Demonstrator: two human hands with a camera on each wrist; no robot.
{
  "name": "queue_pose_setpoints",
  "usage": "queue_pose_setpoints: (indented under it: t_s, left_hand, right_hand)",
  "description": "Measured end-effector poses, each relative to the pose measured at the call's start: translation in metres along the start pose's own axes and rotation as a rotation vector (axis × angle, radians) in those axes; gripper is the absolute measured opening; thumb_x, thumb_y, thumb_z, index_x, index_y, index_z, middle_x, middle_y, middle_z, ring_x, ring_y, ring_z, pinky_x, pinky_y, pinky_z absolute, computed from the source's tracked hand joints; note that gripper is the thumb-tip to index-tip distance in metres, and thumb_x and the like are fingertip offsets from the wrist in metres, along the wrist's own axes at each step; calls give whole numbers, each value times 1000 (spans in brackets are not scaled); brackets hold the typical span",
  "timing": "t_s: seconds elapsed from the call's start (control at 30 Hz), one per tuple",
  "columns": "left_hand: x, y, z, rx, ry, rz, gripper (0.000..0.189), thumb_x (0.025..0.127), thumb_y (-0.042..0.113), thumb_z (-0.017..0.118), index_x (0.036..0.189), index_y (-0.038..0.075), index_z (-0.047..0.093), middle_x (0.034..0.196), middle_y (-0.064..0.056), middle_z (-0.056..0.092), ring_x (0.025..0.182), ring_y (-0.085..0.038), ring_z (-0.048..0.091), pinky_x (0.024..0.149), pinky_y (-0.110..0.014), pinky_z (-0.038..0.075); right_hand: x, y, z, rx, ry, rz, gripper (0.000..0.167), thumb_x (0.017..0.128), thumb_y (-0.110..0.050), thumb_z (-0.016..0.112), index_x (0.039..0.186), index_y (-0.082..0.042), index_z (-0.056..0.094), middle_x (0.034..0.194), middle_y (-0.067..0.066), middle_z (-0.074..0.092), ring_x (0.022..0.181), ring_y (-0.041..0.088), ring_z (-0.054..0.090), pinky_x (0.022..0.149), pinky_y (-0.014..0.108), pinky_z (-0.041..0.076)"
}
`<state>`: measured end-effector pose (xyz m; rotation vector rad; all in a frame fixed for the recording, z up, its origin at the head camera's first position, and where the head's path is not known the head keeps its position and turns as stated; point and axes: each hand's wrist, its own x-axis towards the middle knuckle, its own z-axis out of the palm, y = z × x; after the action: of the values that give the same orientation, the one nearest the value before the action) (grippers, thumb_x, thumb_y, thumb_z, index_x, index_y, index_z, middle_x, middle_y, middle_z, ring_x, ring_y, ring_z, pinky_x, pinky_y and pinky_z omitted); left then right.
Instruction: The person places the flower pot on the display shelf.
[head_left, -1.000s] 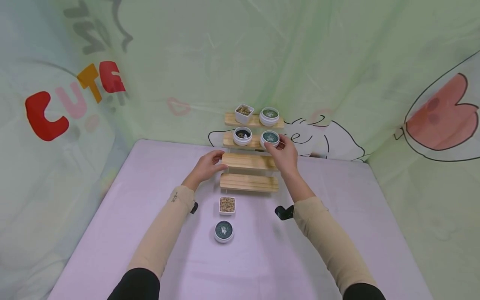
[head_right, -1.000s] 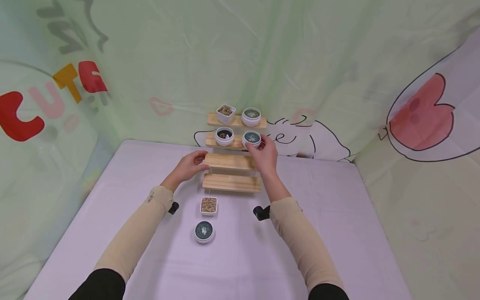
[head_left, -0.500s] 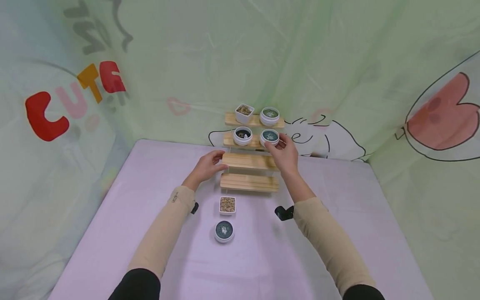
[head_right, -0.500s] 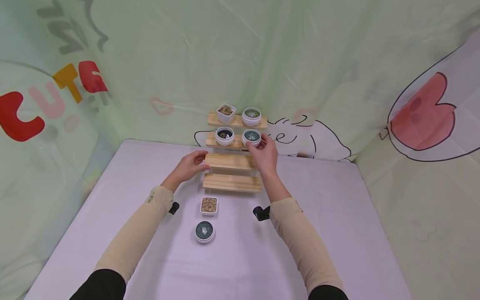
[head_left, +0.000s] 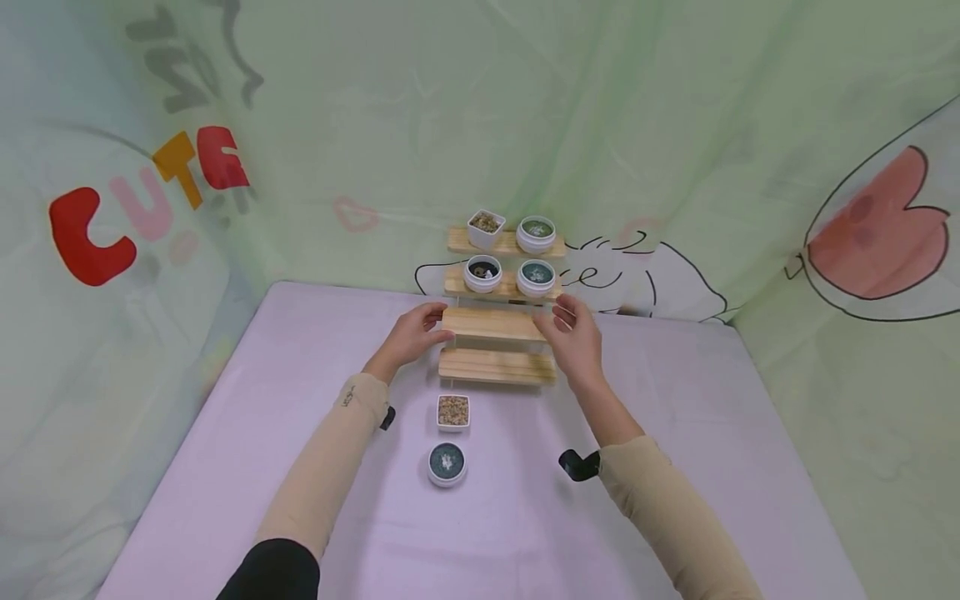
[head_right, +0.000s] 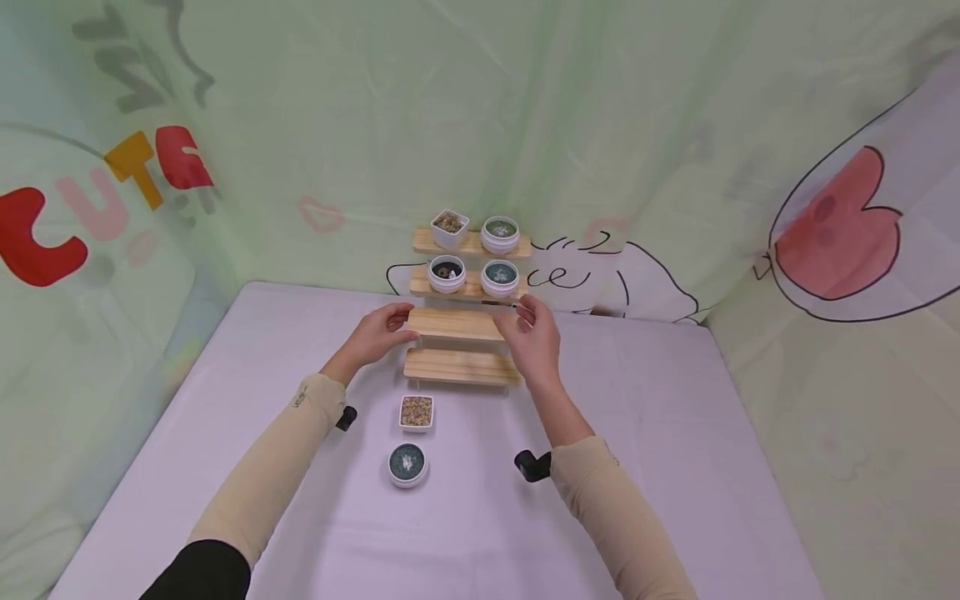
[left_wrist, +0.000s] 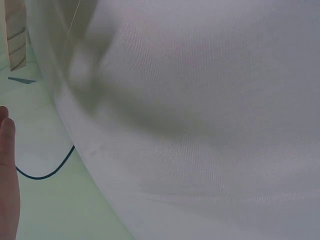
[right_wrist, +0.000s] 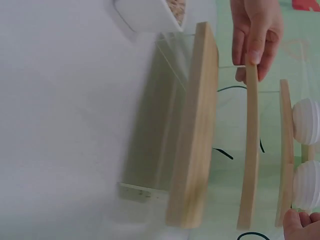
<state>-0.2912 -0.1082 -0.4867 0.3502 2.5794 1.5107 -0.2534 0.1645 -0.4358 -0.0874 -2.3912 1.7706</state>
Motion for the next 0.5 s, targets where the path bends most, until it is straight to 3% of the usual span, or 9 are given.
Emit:
queue_pose_setpoints:
  t_s: [0.5]
  left_hand:
    - [-2,1,1,7,16,14,63,89,16,74,141,-6,45,138,-23,52,128,-33,50,111,-33,43]
  right_hand:
    - [-64,28,-1,-64,-189,-63,63,87,-14,76,139,4,45,138,18,51,128,30,49,109,31,43]
